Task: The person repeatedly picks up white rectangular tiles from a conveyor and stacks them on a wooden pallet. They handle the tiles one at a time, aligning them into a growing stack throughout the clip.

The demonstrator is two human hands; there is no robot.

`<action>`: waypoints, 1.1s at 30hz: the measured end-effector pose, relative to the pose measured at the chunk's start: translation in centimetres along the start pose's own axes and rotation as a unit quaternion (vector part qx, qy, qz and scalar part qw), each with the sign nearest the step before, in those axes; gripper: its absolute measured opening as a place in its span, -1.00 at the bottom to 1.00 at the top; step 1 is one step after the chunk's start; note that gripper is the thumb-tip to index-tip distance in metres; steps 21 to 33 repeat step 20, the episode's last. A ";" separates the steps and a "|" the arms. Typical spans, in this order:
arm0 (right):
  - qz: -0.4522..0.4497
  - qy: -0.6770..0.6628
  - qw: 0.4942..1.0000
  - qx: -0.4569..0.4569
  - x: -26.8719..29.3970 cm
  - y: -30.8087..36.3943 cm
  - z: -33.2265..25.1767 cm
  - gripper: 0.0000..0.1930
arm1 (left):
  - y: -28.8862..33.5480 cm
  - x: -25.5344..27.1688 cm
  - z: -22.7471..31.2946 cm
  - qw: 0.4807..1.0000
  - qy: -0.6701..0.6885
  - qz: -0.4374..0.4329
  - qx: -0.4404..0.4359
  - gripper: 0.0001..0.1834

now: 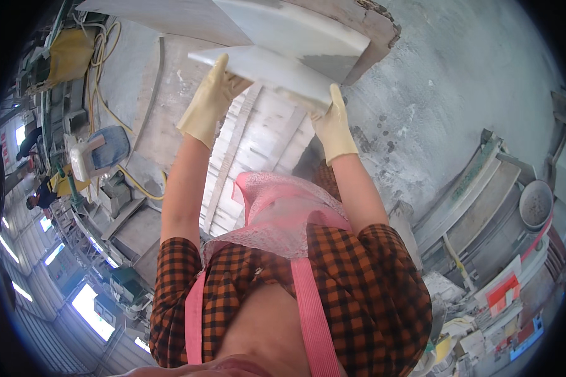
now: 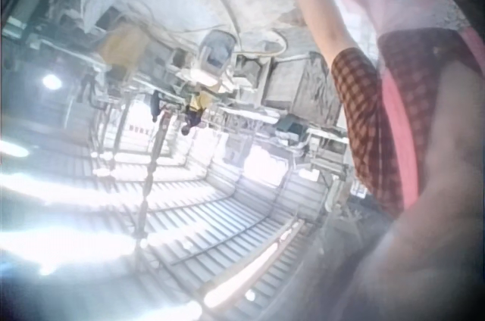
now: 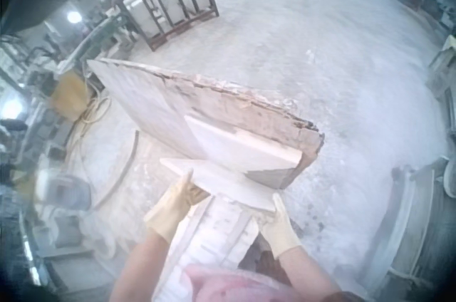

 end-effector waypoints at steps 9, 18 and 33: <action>-0.056 0.019 0.998 -0.010 -3.1 -3.7 -4.4 -0.40 | 10.3 12.8 -10.1 0.957 -0.100 0.271 -0.037 -0.40; 0.040 0.623 0.779 -0.060 8.5 -2.0 -7.2 -0.37 | 47.8 18.3 -42.2 0.671 0.111 0.728 0.082 -0.56; 0.141 0.705 0.684 -0.125 11.4 -2.3 -7.9 -0.36 | 52.0 15.7 -45.7 0.636 0.204 0.743 0.047 -0.55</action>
Point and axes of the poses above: each hand's wrist, its own y-axis away from the middle knuckle, its own x-axis out of the back of the hand, z = x × y, the point moved 5 cm from there along -y, towards the middle knuckle
